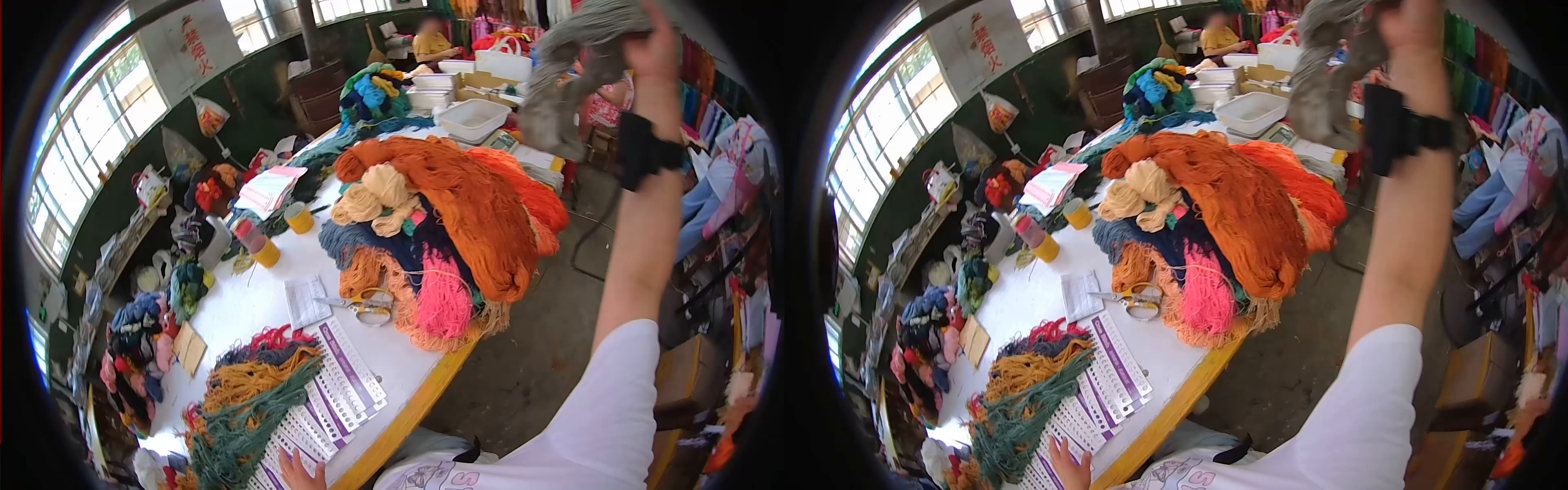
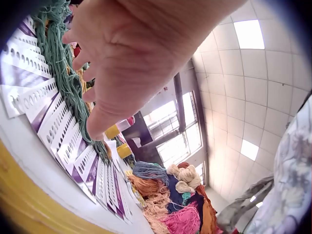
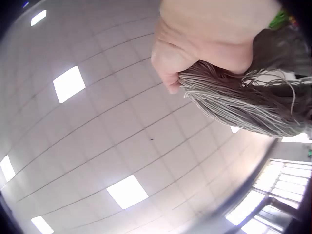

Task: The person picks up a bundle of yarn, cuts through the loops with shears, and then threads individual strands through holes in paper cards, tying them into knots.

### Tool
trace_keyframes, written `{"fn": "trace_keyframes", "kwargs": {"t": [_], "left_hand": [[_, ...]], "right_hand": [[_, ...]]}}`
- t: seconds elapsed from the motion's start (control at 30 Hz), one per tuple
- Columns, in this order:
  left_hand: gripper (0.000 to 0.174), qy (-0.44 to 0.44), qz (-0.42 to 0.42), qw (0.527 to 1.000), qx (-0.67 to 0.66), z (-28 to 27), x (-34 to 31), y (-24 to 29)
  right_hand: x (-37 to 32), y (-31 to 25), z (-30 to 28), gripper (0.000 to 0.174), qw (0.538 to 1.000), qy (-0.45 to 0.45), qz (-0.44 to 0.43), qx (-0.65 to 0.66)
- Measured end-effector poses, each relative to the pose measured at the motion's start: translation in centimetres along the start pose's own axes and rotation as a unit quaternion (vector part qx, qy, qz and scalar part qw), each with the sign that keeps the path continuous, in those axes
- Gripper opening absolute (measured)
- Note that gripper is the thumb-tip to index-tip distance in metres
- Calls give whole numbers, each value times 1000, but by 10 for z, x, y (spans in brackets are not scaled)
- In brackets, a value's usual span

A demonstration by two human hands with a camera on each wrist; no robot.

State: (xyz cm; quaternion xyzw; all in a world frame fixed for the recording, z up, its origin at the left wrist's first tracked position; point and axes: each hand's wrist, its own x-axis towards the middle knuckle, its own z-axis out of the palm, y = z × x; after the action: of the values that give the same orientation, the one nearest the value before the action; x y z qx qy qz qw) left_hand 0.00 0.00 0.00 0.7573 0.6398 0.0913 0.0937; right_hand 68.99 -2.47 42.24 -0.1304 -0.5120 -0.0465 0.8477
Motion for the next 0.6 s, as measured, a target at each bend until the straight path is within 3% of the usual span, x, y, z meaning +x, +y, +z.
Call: {"fn": "trace_keyframes", "kwargs": {"t": [0.07,0.17,0.43,0.6], "left_hand": [[68,26,15,1000,1,-3,-9,2],[65,78,76,989,-96,20,-4,-11],[59,-3,-14,998,-67,-32,9,-5],[58,-33,38,993,-103,-27,2,-29]], "right_hand": [[-24,-50,38,32,995,35,-37,-91],[-88,-68,91,32,988,-18,-14,-155],[-272,-65,153,32,963,-127,166,-169],[-330,-66,198,31,953,-154,211,-151]]}}
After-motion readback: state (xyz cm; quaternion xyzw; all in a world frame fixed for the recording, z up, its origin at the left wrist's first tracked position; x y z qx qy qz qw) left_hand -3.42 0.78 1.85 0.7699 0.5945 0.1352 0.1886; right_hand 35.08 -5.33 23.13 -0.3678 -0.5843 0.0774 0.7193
